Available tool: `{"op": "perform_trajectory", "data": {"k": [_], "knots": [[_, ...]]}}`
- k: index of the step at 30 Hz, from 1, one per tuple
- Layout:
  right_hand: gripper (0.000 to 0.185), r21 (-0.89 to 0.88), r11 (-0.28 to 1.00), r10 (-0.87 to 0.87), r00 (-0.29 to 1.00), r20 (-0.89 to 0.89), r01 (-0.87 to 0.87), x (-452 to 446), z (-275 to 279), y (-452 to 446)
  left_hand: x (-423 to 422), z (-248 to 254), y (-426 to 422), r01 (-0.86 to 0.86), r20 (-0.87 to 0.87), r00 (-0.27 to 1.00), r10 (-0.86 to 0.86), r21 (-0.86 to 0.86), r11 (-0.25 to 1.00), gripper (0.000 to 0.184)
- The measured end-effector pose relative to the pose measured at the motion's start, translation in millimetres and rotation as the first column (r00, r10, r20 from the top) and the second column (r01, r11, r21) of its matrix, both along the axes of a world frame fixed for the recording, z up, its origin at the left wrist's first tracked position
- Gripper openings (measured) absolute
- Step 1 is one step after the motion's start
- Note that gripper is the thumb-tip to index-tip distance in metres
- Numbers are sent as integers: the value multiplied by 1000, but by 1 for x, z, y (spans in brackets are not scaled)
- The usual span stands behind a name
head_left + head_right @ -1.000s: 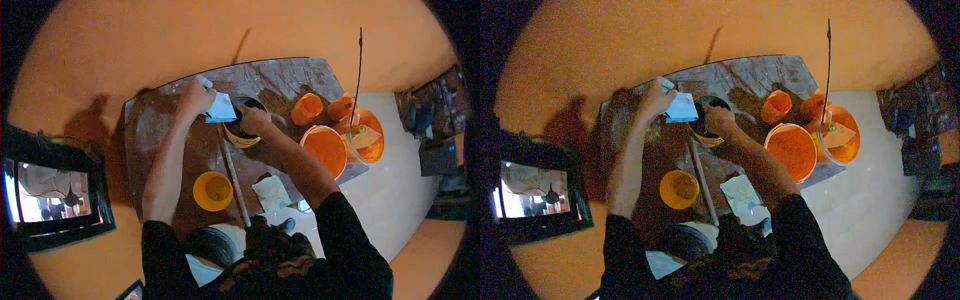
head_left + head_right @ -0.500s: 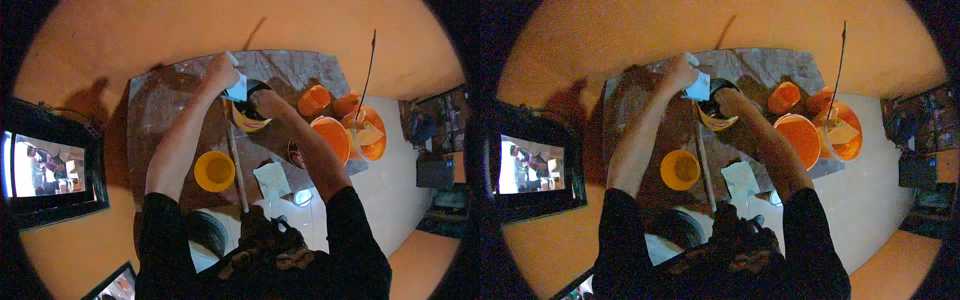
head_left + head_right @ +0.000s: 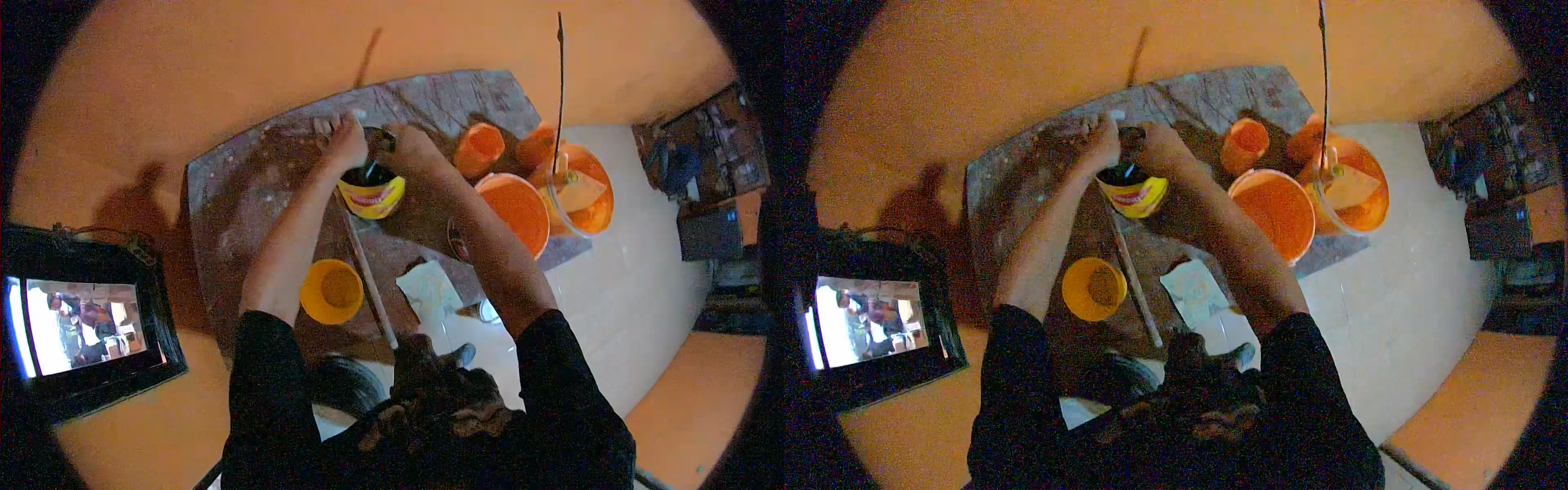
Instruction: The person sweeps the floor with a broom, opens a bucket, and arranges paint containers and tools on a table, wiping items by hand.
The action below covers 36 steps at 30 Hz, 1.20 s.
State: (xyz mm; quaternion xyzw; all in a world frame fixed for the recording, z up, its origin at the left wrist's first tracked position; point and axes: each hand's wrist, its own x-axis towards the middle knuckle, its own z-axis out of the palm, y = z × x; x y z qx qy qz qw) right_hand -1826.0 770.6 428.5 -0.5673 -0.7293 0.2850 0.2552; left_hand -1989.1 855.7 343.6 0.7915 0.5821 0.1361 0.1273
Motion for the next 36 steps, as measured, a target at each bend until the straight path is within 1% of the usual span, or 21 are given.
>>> {"op": "perform_trajectory", "data": {"k": [2,3,6,8,10,11,13,14,15,17,18,19,20,22,23,25,26,28,31,32,36], "knots": [[40,35,991,-127,988,-92,131,5,28,-31,-4,22,-5,76,-65,995,-73,54,996,65],[41,50,980,-185,973,-136,193,6,33,-51,-2,39,-16,62,179,983,-49,-69,996,64],[39,14,997,-69,946,-317,78,22,22,-122,-10,31,-12,55,25,998,-57,76,996,64],[49,57,998,-3,975,-221,16,33,-9,-171,-19,15,1,53,264,964,-27,-94,994,63],[54,-150,986,-81,996,-49,72,46,-64,-221,-31,-1,12,64,351,936,18,-220,973,62],[57,-247,962,-107,994,40,113,48,-90,-243,-31,7,-1,-31,282,957,66,-126,992,60],[70,-248,963,-18,941,337,107,41,-127,-276,-37,36,-20,44,271,962,43,-306,951,60],[80,-377,896,-93,930,354,233,34,-123,-280,-41,42,-25,82,267,963,28,-390,917,60],[91,-485,799,-164,905,392,355,27,-117,-284,-44,43,-25,43,231,972,46,-364,931,57],[97,-364,839,-195,847,495,405,23,-158,-284,-53,46,-16,-26,171,982,78,-287,958,50],[101,-298,854,-216,813,541,426,23,-173,-283,-53,45,-18,24,314,949,33,-178,984,46],[82,-209,859,-333,819,467,468,23,-159,-284,-58,44,-29,56,446,895,-22,-64,996,42],[74,-355,820,-287,859,424,449,27,-162,-280,-62,45,-42,69,564,821,-86,51,996,39],[58,-619,701,-198,930,310,356,40,-172,-268,-49,95,-91,267,570,812,-122,-177,947,35],[51,-552,766,-193,937,290,329,43,-176,-270,-40,115,-114,353,577,805,-137,-281,892,34],[38,-392,882,-168,952,257,261,46,-181,-274,-34,116,-142,525,510,786,-351,-250,813,36],[38,-344,919,-144,976,166,194,47,-153,-274,-29,108,-153,615,512,721,-466,-163,772,40],[39,-236,970,-55,998,-17,49,46,-48,-273,-18,109,-178,680,569,676,-468,-238,694,49],[36,129,992,5,1000,-6,-4,47,-9,-269,-12,91,-204,787,578,585,-569,-237,569,52],[36,99,994,-39,999,-22,40,46,8,-267,-10,90,-208,822,588,545,-598,-235,519,52],[35,16,989,-143,967,-213,149,43,32,-253,-5,104,-215,648,481,756,-444,-455,611,39]]}}
